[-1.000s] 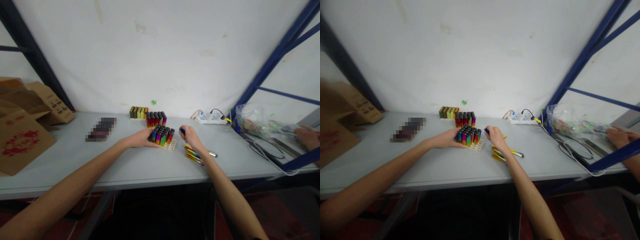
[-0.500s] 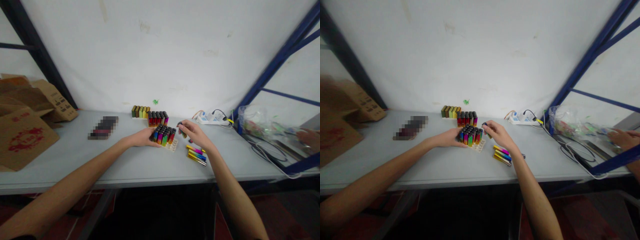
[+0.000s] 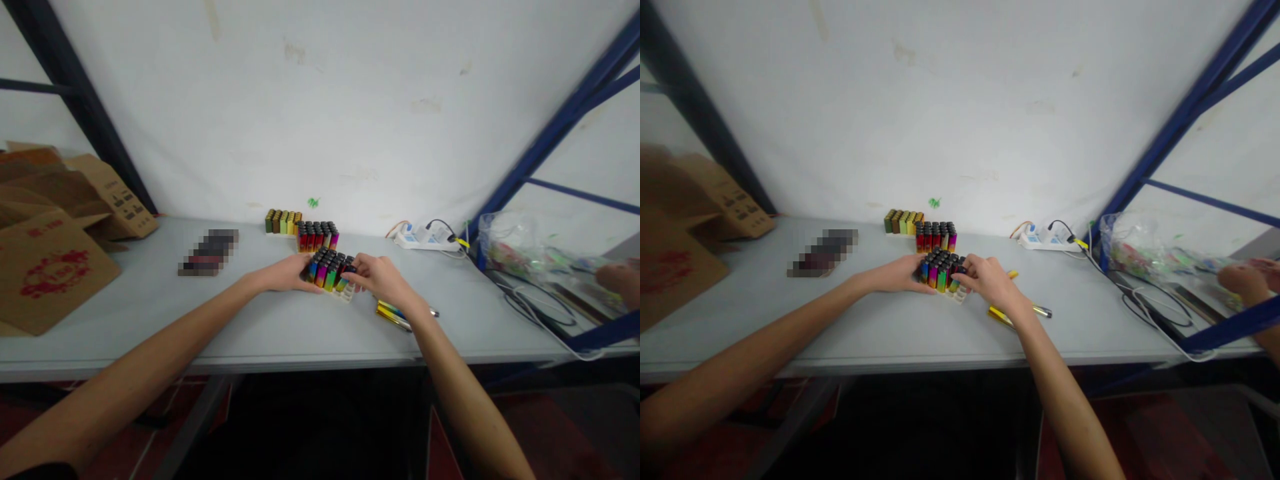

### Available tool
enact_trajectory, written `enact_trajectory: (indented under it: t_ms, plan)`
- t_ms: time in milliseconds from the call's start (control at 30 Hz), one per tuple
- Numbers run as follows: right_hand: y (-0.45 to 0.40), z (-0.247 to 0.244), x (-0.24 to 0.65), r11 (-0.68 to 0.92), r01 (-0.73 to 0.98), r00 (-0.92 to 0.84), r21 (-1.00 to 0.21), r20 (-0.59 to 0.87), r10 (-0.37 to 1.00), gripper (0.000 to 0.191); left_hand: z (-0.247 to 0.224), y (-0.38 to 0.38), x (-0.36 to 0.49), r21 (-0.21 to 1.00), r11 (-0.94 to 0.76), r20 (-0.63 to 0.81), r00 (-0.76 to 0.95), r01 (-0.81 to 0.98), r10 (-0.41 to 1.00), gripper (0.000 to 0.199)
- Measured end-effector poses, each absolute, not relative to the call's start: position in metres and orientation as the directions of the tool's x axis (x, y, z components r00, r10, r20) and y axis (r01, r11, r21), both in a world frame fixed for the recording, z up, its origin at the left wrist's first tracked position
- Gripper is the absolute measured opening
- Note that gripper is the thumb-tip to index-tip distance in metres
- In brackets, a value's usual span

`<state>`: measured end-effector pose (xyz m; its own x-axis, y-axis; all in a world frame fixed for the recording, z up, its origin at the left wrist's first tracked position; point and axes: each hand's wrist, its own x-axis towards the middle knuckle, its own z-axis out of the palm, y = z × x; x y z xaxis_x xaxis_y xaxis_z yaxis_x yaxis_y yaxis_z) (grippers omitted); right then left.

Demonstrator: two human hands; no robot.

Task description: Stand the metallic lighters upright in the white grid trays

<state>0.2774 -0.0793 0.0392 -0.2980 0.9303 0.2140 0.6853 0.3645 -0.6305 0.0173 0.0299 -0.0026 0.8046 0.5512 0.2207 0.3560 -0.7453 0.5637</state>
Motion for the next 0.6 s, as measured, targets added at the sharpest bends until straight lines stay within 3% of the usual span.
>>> enact_trajectory:
  t_ms: [300, 600]
  plan:
    - [-0.079, 0.042, 0.268, 0.284, 0.780, -0.252, -0.558, 0.135, 0.958, 0.045, -0.001, 0.029, 0.016, 0.575, -0.738, 0.212, 0.807, 0.354, 0.551, 0.071]
    - [-0.121, 0.081, 0.349, 0.234, 0.813, -0.211, -0.533, 0.104, 0.972, 0.031, -0.001, 0.030, 0.016, 0.542, -0.745, 0.192, 0.806, 0.389, 0.560, 0.075]
